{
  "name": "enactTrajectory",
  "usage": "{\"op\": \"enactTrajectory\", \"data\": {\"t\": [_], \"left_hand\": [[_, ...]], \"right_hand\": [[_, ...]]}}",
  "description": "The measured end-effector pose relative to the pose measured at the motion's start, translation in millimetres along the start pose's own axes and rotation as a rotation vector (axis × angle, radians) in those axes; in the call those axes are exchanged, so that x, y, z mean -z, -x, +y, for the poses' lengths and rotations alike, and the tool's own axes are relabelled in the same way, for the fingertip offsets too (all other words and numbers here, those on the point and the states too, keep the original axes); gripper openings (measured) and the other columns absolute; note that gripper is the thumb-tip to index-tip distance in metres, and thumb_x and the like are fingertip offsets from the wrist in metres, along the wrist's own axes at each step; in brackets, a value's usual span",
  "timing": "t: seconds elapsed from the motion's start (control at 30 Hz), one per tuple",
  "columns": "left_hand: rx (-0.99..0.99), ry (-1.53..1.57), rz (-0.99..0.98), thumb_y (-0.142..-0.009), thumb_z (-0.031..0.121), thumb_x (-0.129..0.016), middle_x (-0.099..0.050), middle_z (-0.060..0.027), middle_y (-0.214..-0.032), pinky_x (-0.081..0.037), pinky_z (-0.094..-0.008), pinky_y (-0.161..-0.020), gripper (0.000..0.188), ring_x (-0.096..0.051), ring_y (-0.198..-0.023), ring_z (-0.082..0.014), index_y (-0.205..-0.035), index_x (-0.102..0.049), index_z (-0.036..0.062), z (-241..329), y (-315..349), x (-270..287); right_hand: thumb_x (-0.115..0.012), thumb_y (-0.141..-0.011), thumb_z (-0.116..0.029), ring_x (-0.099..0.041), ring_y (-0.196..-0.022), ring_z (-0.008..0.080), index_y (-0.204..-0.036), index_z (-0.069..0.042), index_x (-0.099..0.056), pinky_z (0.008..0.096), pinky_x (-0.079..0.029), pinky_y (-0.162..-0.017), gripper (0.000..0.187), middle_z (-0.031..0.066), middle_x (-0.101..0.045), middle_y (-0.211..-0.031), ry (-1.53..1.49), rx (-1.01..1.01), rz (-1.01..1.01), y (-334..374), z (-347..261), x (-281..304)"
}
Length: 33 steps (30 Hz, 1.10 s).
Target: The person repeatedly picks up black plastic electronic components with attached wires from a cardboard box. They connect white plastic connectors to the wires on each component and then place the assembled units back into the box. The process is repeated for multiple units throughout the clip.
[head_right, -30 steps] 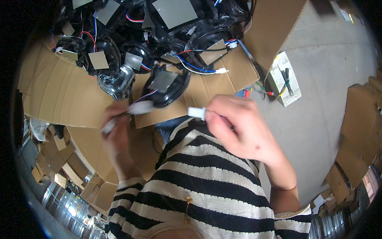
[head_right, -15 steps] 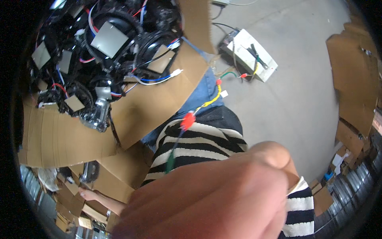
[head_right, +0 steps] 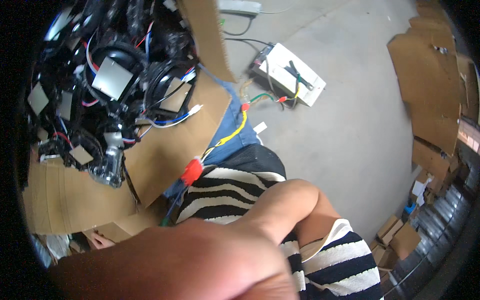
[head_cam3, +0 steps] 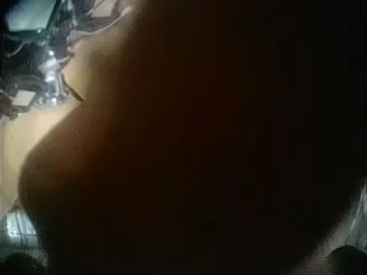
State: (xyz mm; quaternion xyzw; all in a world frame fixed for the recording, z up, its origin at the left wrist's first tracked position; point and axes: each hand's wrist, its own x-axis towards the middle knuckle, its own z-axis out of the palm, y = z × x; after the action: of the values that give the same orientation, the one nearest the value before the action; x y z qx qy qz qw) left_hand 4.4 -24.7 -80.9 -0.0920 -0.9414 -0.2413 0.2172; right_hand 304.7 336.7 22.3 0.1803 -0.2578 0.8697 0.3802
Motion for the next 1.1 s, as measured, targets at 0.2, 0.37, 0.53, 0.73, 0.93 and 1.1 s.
{"op": "enactTrajectory", "data": {"t": [0.2,0.37,0.53,0.73,0.93,1.1], "left_hand": [[-0.394,0.601,-0.573,-0.08,0.004,-0.051,-0.055,-0.0089,-0.08,-0.042,-0.0253,-0.066,0.013,-0.051,-0.073,-0.0162,-0.091,-0.055,-0.0028,124,82,-54],[-0.791,0.295,-0.852,-0.071,0.001,-0.059,-0.052,-0.015,-0.102,-0.04,-0.0329,-0.082,0.036,-0.051,-0.093,-0.0282,-0.105,-0.049,-0.0029,193,96,-130],[-0.946,0.081,-0.789,-0.066,0.009,-0.062,-0.051,-0.0129,-0.102,-0.035,-0.0365,-0.087,0.04,-0.046,-0.098,-0.0285,-0.103,-0.05,-0.0001,203,103,-183],[-1.03,0.078,-0.702,-0.069,0.015,-0.057,-0.053,-0.0106,-0.092,-0.033,-0.0368,-0.085,0.025,-0.048,-0.089,-0.0272,-0.089,-0.052,0.0013,197,113,-205],[-0.566,0.593,-0.981,-0.077,0.008,-0.057,-0.054,-0.0058,-0.071,-0.041,-0.0245,-0.065,0.008,-0.051,-0.063,-0.0174,-0.08,-0.053,0.0021,205,103,-165],[-0.057,0.717,-1.216,-0.088,0.013,-0.044,-0.045,0.003,-0.069,-0.033,-0.0175,-0.055,0.017,-0.038,-0.061,-0.0033,-0.096,-0.051,0.0004,219,95,-137]], "right_hand": [[-0.042,-0.085,-0.009,-0.055,-0.059,0.0216,-0.077,0.0,-0.049,0.0292,-0.042,-0.05,0.013,0.0124,-0.057,-0.071,0.014,0.028,0.022,1,-1,-5],[-0.043,-0.085,-0.009,-0.054,-0.059,0.0209,-0.077,0.0,-0.049,0.0287,-0.041,-0.05,0.013,0.0117,-0.056,-0.071,0.017,0.028,0.044,5,1,-8],[-0.043,-0.085,-0.008,-0.053,-0.058,0.0201,-0.077,0.0,-0.049,0.0283,-0.04,-0.05,0.013,0.0111,-0.055,-0.07,0.016,0.047,0.056,3,2,-5],[-0.043,-0.084,-0.008,-0.052,-0.058,0.0192,-0.077,0.001,-0.049,0.0277,-0.039,-0.049,0.013,0.0104,-0.054,-0.07,0.002,0.038,0.062,1,3,-10],[-0.044,-0.084,-0.008,-0.051,-0.058,0.0182,-0.077,0.001,-0.05,0.0272,-0.038,-0.049,0.013,0.0096,-0.054,-0.069,-0.011,0.006,0.064,-2,9,-6],[-0.044,-0.084,-0.008,-0.05,-0.057,0.0175,-0.077,0.001,-0.05,0.0267,-0.037,-0.049,0.012,0.009,-0.053,-0.069,-0.022,-0.048,0.053,-9,15,-10]]}}
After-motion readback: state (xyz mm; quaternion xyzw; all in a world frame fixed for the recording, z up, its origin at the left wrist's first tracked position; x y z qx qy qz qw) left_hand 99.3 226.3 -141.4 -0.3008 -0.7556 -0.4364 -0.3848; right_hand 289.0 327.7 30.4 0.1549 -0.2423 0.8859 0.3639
